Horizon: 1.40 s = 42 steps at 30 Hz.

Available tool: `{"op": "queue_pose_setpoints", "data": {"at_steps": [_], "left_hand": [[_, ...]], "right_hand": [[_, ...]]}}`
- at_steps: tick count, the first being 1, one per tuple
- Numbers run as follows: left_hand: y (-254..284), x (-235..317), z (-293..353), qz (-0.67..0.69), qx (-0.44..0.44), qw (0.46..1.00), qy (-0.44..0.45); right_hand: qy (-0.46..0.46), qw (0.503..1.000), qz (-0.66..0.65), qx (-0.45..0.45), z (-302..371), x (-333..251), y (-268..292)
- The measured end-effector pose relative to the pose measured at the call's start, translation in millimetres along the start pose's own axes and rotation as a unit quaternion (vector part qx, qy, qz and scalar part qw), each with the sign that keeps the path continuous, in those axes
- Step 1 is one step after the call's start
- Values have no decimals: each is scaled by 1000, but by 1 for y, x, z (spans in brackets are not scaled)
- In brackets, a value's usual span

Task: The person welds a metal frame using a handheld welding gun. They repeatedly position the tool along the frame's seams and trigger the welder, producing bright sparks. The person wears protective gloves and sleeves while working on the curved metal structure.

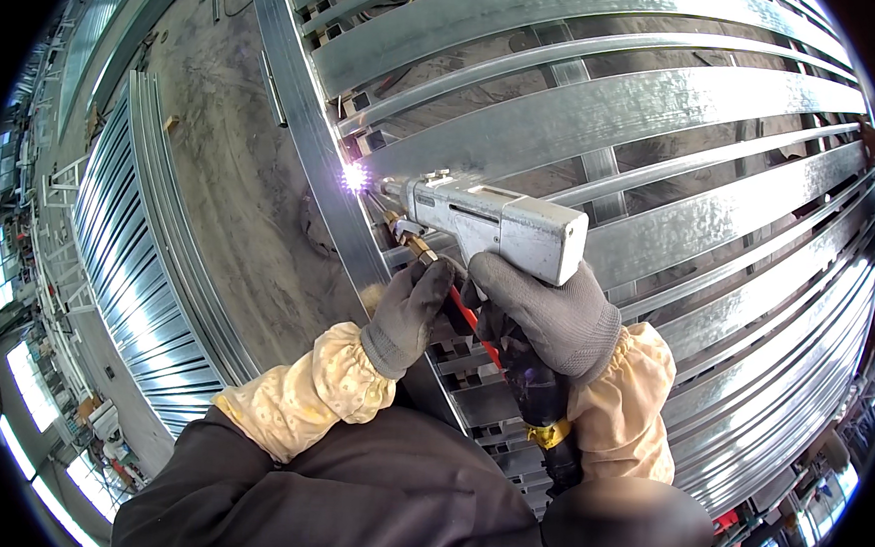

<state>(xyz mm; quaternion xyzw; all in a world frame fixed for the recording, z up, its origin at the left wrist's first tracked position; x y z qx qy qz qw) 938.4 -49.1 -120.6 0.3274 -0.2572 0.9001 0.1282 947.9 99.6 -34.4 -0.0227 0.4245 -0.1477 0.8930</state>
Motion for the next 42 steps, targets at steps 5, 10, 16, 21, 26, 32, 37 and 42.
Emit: {"op": "queue_pose_setpoints", "data": {"at_steps": [5, 10, 16, 21, 26, 32, 37, 42], "left_hand": [[-5, -6, 4, 62, 18, 996, 60], [1, -3, 3, -54, 14, 998, 12], [-1, -9, 2, -35, -1, 999, -23], [-3, -7, 6, -18, 8, 999, 31], [-4, -11, 7, 48, 27, 999, 3], [-3, -11, 7, -47, -13, 999, 1], [4, -27, 3, -134, 0, 987, -91], [-3, -19, 7, 46, -7, 999, 19]], "right_hand": [[9, 1000, -4, 14, 2, 2, 1], [0, 1000, 5, 4, 3, 3, 1], [-2, 1000, -8, 6, 5, 3, 1], [-7, 1000, -3, 6, 6, 4, 2], [-18, 1000, 0, -2, 7, 7, 3], [-33, 999, 1, -10, 9, 4, 1], [3, 1000, -5, -9, 10, 1, 0], [1, 1000, -8, -13, 11, 0, -1]]}}
Point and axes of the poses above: each hand's wrist, its own z-axis away from the middle knuckle, its own y-axis out of the back of the hand, x = y × z, the point moved 8 cm from there along -z, towards the middle knuckle, and after that the axes turned 4 degrees about y, right-handed, at the moved point
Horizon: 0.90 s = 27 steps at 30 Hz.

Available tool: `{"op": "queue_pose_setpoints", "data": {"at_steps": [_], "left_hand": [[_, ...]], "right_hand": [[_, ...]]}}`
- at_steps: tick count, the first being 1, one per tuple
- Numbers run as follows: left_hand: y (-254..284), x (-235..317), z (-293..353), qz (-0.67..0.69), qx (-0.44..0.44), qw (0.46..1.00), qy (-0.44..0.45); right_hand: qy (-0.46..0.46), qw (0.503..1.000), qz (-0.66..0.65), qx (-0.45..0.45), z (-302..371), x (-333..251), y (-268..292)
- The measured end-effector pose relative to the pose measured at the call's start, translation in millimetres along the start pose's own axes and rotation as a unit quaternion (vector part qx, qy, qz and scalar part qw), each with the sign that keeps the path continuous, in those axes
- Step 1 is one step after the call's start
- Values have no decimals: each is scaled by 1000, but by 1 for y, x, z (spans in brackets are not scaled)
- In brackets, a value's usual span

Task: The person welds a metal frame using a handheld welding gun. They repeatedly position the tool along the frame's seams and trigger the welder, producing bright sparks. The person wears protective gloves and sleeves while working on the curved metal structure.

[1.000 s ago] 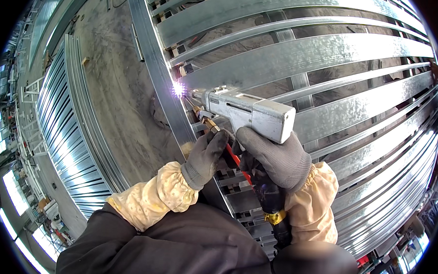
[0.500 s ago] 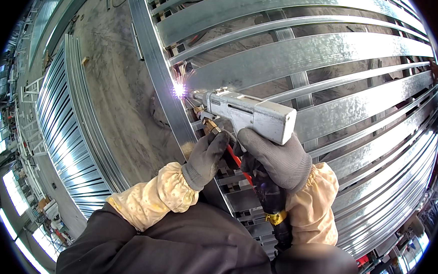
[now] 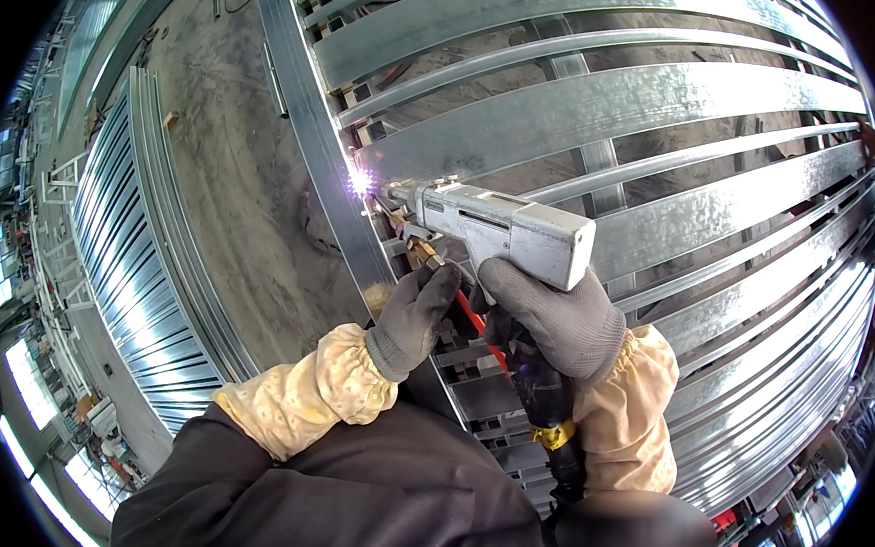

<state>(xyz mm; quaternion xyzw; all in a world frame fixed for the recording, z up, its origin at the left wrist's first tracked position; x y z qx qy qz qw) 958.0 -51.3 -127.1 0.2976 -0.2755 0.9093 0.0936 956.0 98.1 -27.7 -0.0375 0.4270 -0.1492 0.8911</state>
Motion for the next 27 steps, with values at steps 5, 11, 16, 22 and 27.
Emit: {"op": "queue_pose_setpoints", "data": {"at_steps": [5, 11, 16, 22, 27], "left_hand": [[-7, 0, 4, 80, 12, 996, 40], [-12, 10, 8, 44, 24, 998, 26], [-10, 4, 5, 11, -10, 1000, 14], [-11, 5, 10, 10, 17, 999, 32], [-15, 6, 13, 38, 22, 999, 23]], "right_hand": [[20, 1000, -4, -7, 0, -1, -1], [-3, 1000, -12, -4, 3, 4, 1], [10, 1000, -7, 0, 4, 5, 2], [-7, 1000, 0, -13, 6, 7, 2], [-13, 1000, -17, -11, 8, 13, 3]]}}
Point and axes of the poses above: each hand's wrist, its own z-axis away from the middle knuckle, its own y-axis out of the back of the hand, x = y × z, the point moved 8 cm from there along -z, towards the middle knuckle, and after that the axes turned 4 degrees about y, right-handed, at the moved point
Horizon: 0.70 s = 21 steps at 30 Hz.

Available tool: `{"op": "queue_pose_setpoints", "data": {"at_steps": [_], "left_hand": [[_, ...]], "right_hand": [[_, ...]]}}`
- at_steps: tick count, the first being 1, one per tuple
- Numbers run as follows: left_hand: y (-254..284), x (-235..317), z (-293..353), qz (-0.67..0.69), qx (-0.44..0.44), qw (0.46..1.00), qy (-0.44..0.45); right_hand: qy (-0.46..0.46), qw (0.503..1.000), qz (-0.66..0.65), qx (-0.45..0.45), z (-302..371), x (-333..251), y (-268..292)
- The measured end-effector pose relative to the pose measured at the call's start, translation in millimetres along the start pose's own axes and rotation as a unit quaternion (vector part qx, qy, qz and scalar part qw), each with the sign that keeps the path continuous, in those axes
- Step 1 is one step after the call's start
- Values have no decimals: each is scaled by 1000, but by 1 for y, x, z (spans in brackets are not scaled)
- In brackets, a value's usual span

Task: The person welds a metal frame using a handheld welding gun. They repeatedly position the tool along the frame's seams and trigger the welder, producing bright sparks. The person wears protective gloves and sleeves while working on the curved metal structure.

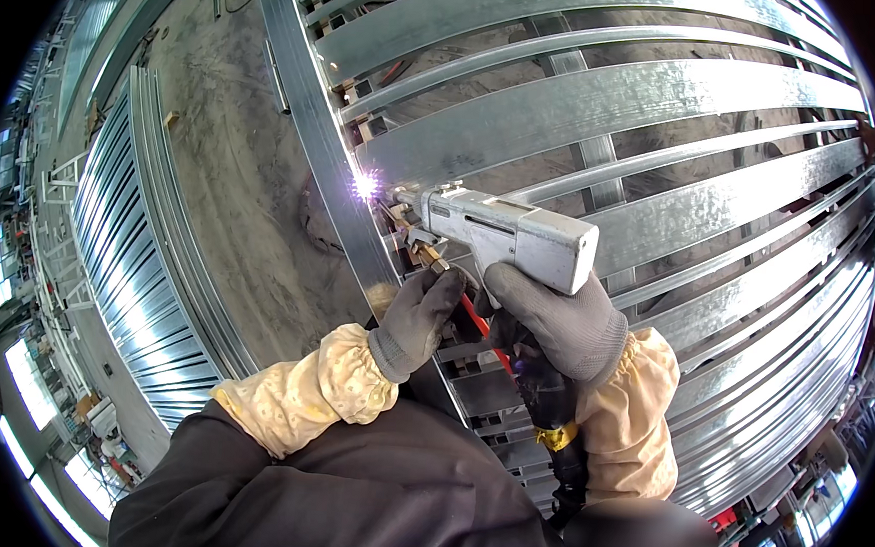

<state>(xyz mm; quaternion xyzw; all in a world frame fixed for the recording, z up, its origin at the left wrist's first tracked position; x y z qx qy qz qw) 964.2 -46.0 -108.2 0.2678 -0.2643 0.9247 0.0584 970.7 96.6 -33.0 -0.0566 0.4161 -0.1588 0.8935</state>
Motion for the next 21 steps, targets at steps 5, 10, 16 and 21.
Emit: {"op": "queue_pose_setpoints", "data": {"at_steps": [5, 10, 16, 21], "left_hand": [[3, -3, -2, -38, -5, 999, -11], [0, -3, -1, -12, -24, 999, -34], [-1, -10, 0, 28, -41, 999, -4], [-1, -12, 1, 8, -42, 999, 2]], "right_hand": [[7, 1000, 12, 10, 2, 0, 1], [14, 1000, 24, -1, 3, 0, 1], [2, 1000, 30, 2, 6, -1, 0], [12, 1000, 27, 1, 8, -1, 0]]}}
Point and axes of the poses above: each hand's wrist, its own z-axis away from the middle knuckle, its own y-axis out of the back of the hand, x = y × z, the point moved 8 cm from there along -z, towards the middle knuckle, and after that the axes turned 4 degrees about y, right-handed, at the moved point
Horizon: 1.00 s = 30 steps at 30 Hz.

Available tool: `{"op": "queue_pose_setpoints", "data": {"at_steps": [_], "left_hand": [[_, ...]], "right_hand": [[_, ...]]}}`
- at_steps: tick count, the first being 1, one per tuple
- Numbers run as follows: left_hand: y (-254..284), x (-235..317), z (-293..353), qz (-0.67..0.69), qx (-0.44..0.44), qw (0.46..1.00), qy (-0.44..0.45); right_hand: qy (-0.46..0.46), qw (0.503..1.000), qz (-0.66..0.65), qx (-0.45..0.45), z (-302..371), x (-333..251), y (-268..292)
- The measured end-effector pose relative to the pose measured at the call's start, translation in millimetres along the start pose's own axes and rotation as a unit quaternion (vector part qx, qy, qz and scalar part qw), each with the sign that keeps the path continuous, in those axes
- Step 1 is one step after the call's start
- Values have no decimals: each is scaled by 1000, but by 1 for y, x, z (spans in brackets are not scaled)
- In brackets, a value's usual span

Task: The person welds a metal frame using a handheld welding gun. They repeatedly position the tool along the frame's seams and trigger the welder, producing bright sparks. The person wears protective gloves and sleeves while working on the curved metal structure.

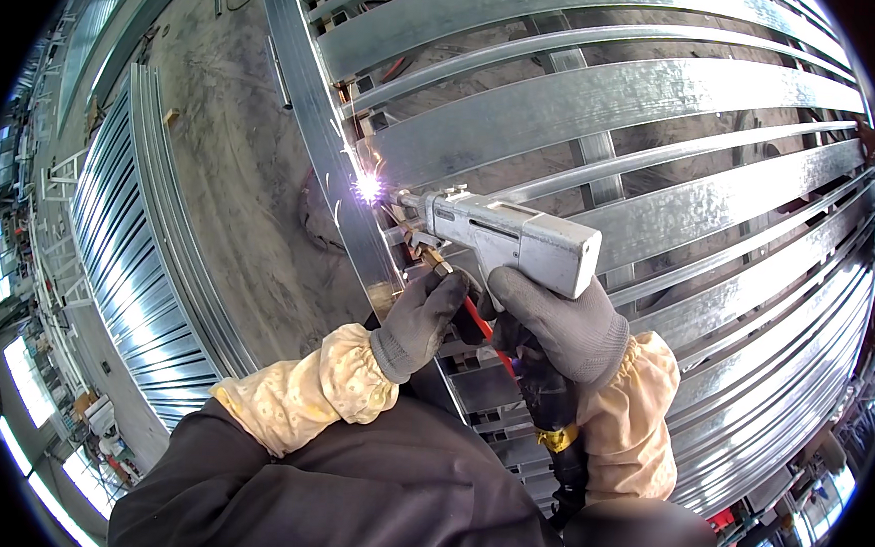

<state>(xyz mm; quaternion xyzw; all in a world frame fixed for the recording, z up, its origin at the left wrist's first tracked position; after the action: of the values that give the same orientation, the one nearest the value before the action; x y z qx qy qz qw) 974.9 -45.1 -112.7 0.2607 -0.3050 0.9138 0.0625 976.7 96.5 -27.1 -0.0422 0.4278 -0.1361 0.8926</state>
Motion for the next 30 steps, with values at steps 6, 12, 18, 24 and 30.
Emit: {"op": "queue_pose_setpoints", "data": {"at_steps": [6, 12, 18, 24, 30], "left_hand": [[3, 1, 1, -92, 6, 996, -3], [-1, 1, 5, -99, 27, 995, -9], [-1, -8, 2, -80, -11, 997, 17], [0, -15, 4, -51, -9, 998, 38], [-4, -19, 6, 14, -26, 998, 53]], "right_hand": [[-2, 1000, -13, 1, 2, 2, 0], [-7, 1000, -27, 4, 6, 4, -2], [-20, 999, -32, 10, 10, 6, -2], [-21, 1000, -16, 2, 11, 7, -1], [14, 1000, -10, 0, 13, 2, -2]]}}
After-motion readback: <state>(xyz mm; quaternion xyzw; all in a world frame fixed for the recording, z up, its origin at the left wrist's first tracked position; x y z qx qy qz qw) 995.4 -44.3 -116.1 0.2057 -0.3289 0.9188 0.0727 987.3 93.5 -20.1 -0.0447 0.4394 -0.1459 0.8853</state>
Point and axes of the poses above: each hand's wrist, its own z-axis away from the middle knuckle, its own y-axis out of the back of the hand, x = y × z, the point moved 8 cm from there along -z, towards the middle knuckle, and after that the axes turned 4 degrees about y, right-handed, at the moved point
